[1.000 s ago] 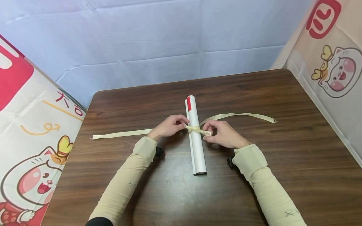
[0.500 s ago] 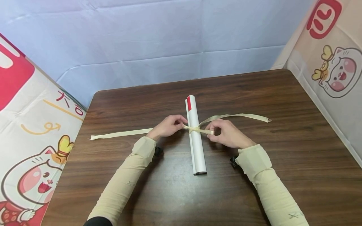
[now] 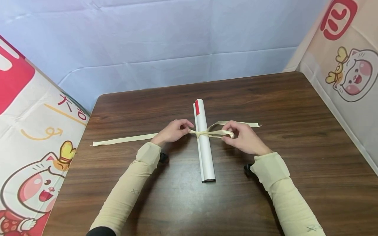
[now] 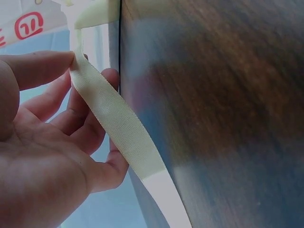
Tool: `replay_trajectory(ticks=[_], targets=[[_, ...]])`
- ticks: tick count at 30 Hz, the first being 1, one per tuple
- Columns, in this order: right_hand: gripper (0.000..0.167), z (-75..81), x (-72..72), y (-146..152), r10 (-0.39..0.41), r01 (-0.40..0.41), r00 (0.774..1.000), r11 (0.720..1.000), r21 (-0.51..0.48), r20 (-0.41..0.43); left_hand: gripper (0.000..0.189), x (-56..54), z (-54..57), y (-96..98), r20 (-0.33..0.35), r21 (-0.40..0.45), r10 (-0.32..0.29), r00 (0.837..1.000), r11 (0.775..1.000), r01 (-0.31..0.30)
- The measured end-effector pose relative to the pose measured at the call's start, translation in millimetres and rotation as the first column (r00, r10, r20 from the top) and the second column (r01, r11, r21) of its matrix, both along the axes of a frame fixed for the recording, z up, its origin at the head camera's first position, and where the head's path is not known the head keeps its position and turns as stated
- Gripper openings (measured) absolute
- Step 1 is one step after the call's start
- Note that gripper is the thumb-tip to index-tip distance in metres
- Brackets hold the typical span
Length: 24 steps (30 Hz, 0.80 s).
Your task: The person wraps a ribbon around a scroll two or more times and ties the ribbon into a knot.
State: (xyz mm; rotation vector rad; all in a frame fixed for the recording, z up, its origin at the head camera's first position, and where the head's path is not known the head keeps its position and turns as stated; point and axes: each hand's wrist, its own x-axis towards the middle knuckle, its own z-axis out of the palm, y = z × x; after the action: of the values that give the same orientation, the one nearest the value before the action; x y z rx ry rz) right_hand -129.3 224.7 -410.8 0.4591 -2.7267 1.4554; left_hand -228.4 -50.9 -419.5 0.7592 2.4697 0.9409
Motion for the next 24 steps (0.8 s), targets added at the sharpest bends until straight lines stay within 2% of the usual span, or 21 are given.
replay_trajectory(ticks=[4,7,10,13,19,24], targets=[[0.017,-1.4,0.0,3,0.009,-0.009,1.000,0.999,-0.043,-0.008,0.023,0.3,0.1,-1.2,0.001,-0.001,-0.006,1.000,1.000,0.006],[0.019,-2.3,-0.1,7,0.023,-0.023,1.000,0.999,-0.036,-0.002,0.023,0.0,0.4,-2.5,0.004,0.002,-0.009,1.000,1.000,0.009],[0.018,-0.2,0.3,10,0.013,-0.014,0.999,1.000,0.018,0.032,0.023,-0.2,1.1,-4.3,0.006,0.005,-0.010,1.000,1.000,0.010],[0.017,1.8,-0.4,13,0.003,-0.009,0.999,0.993,0.117,0.055,0.024,-0.6,1.4,-6.1,0.003,0.006,-0.011,1.000,1.000,0.011],[0.023,1.8,-2.1,17,0.008,-0.045,0.992,0.956,0.291,0.125,0.023,-1.7,0.1,-8.5,0.007,0.007,-0.015,1.000,1.000,0.015],[0.017,3.0,-1.4,21,0.026,-0.099,0.977,0.934,0.344,0.211,0.024,-1.5,1.2,-10.9,0.012,0.018,-0.020,1.000,1.000,0.020]])
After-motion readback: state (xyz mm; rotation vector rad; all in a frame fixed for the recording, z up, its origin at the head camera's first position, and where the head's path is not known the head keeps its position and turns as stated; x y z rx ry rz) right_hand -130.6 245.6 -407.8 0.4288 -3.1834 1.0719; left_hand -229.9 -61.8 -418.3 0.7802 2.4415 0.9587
